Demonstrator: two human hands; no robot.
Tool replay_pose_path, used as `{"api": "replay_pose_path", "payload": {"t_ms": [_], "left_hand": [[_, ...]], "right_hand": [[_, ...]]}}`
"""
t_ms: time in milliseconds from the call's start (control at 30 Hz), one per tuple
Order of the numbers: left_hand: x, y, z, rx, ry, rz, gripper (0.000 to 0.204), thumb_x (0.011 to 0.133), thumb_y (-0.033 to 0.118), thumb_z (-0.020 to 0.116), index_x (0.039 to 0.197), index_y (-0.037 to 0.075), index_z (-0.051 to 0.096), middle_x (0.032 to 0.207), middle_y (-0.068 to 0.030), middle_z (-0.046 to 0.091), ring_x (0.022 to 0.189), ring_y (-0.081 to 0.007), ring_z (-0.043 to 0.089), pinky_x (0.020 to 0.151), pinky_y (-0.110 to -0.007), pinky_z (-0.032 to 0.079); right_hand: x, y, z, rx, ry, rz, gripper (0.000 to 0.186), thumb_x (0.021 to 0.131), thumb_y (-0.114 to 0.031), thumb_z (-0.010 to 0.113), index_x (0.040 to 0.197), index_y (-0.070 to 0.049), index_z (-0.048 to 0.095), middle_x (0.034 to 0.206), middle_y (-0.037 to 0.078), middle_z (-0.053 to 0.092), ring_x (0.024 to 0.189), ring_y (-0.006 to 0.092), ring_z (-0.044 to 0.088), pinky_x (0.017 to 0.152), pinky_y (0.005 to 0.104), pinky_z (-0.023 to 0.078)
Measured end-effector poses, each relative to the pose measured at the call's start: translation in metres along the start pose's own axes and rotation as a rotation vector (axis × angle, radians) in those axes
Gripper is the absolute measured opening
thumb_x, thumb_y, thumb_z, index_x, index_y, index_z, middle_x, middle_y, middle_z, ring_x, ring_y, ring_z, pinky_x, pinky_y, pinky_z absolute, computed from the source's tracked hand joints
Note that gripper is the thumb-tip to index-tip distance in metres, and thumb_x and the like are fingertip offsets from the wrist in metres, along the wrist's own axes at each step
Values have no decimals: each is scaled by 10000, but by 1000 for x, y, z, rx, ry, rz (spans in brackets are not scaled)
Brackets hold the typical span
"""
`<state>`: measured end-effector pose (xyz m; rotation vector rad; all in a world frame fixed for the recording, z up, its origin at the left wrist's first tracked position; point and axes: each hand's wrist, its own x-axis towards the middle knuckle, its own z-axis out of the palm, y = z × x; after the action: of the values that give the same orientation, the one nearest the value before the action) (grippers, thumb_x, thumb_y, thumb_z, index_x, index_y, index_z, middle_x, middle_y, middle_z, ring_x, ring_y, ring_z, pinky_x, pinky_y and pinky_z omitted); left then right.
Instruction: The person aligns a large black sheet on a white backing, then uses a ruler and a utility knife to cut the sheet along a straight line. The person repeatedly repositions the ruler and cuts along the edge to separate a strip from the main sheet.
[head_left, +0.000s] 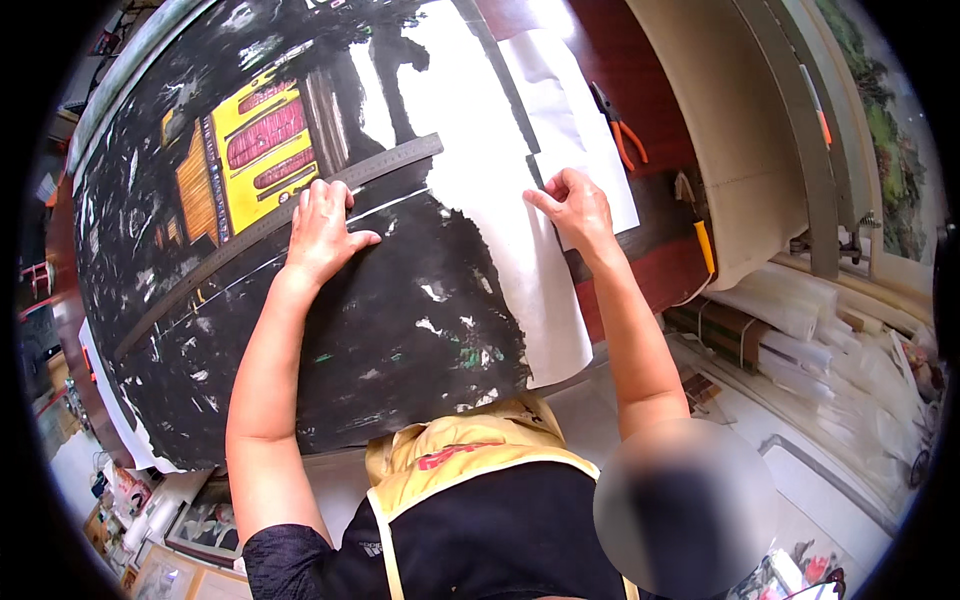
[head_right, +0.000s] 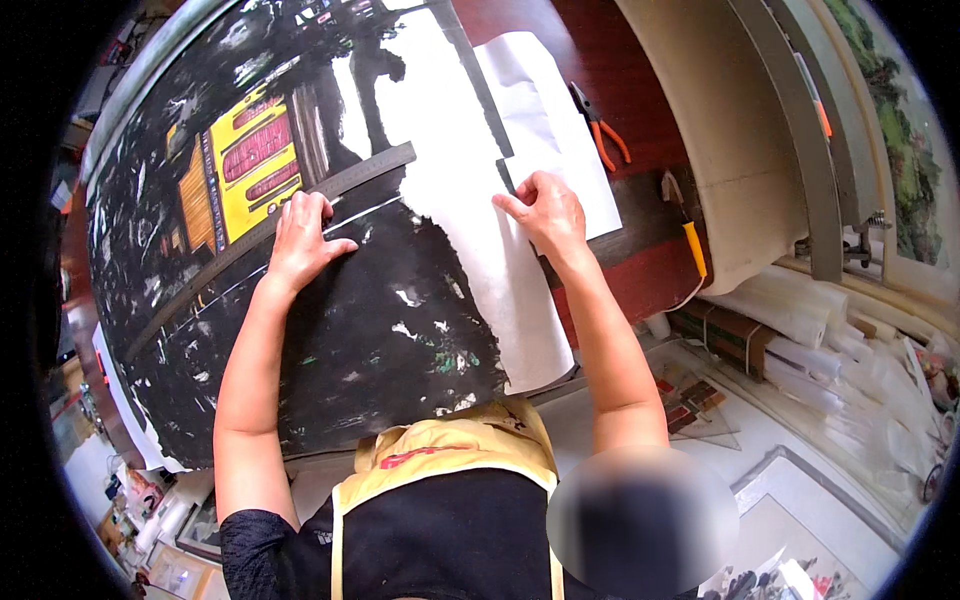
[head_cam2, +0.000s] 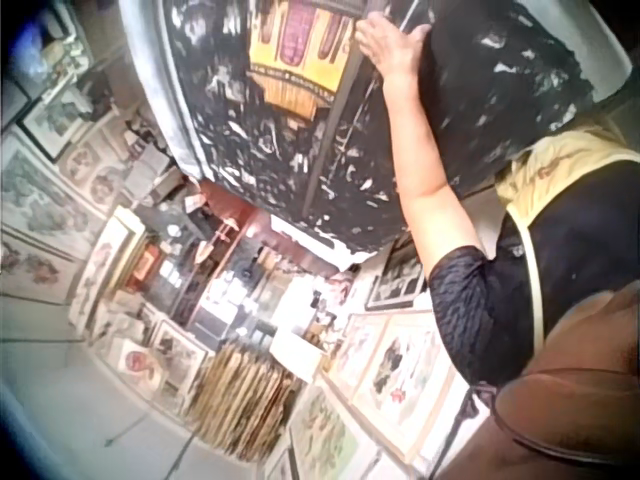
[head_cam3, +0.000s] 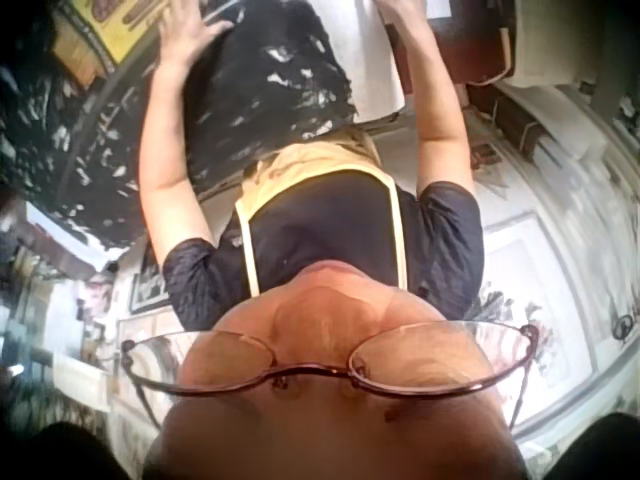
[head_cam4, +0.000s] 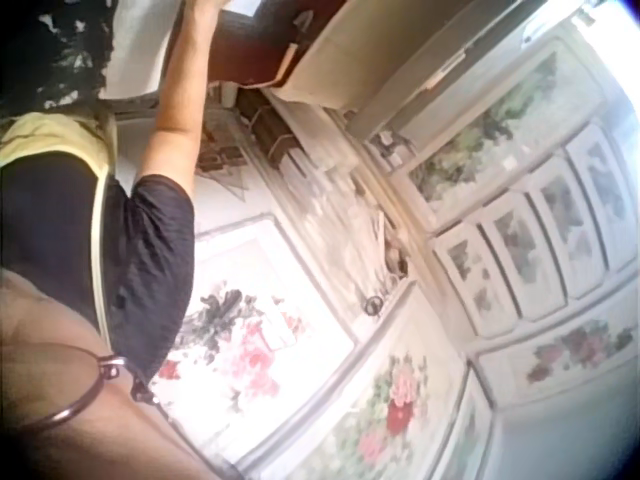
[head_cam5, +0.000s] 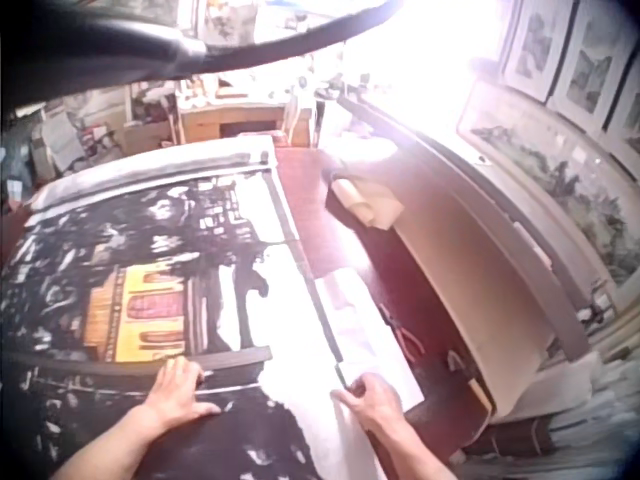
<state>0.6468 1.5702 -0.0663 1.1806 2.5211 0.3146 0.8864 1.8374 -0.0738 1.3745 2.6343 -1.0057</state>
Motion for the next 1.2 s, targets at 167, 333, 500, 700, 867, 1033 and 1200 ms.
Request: {"api": "replay_pose_path", "payload": {"t_ms": [167, 333, 500, 700, 867, 1033, 1200], "left_hand": [[4, -4, 3, -4, -84, 21, 563, 677, 259, 906, 1047, 85, 519, 1076, -123, 505, 1063, -331, 526, 922, -439, 455], [0, -5, -8, -143, 11, 126, 596, 659, 202, 911, 1107, 74, 540, 1102, -133, 518, 1089, -334, 538, 961, -429, 457], [-8, -44, -29, -177, -189, 192, 549, 671, 294, 899, 1062, 91, 572, 1058, -100, 560, 1047, -301, 534, 954, -417, 436], [-42, -104, -51, -1, -328, 179, 430, 755, 341, 826, 1035, 73, 640, 996, -87, 625, 1019, -287, 533, 934, -399, 406], [-85, -169, -73, -289, -315, -144, 250, 812, 210, 763, 929, 47, 613, 911, -83, 590, 970, -256, 513, 896, -367, 407], [-88, -161, -62, -202, -153, -214, 221, 816, 185, 754, 911, 73, 589, 884, -54, 567, 966, -243, 513, 910, -369, 386], [-87, -158, -45, -84, -63, -146, 284, 797, 189, 761, 980, 92, 567, 950, -51, 574, 1008, -250, 519, 946, -387, 364]], "right_hand": [[5, 18, -3, 510, -201, -140, 164, 842, -60, 733, 896, -61, 578, 776, -38, 507, 721, 81, 482, 671, 259, 438], [8, 40, -7, 898, -362, -153, 214, 849, 42, 684, 1021, -74, 633, 907, -67, 500, 846, 61, 475, 794, 215, 399], [12, 43, -17, 851, -438, -333, 178, 805, 109, 601, 882, -32, 678, 923, -11, 559, 885, 99, 525, 810, 228, 404], [10, 45, -15, 954, -405, -225, 167, 843, 91, 601, 895, -65, 629, 926, -24, 552, 890, 84, 518, 835, 218, 398], [6, 44, -10, 994, -338, -114, 137, 902, 26, 642, 974, -80, 594, 917, -60, 547, 873, 56, 499, 813, 214, 397], [6, 30, 1, 611, -137, -122, 138, 910, -1, 651, 1031, -40, 597, 875, -59, 555, 794, 55, 507, 757, 221, 441], [4, 22, 11, 237, 83, -202, 252, 869, 7, 653, 1116, -15, 609, 861, 13, 593, 746, 110, 561, 719, 257, 501]]}}
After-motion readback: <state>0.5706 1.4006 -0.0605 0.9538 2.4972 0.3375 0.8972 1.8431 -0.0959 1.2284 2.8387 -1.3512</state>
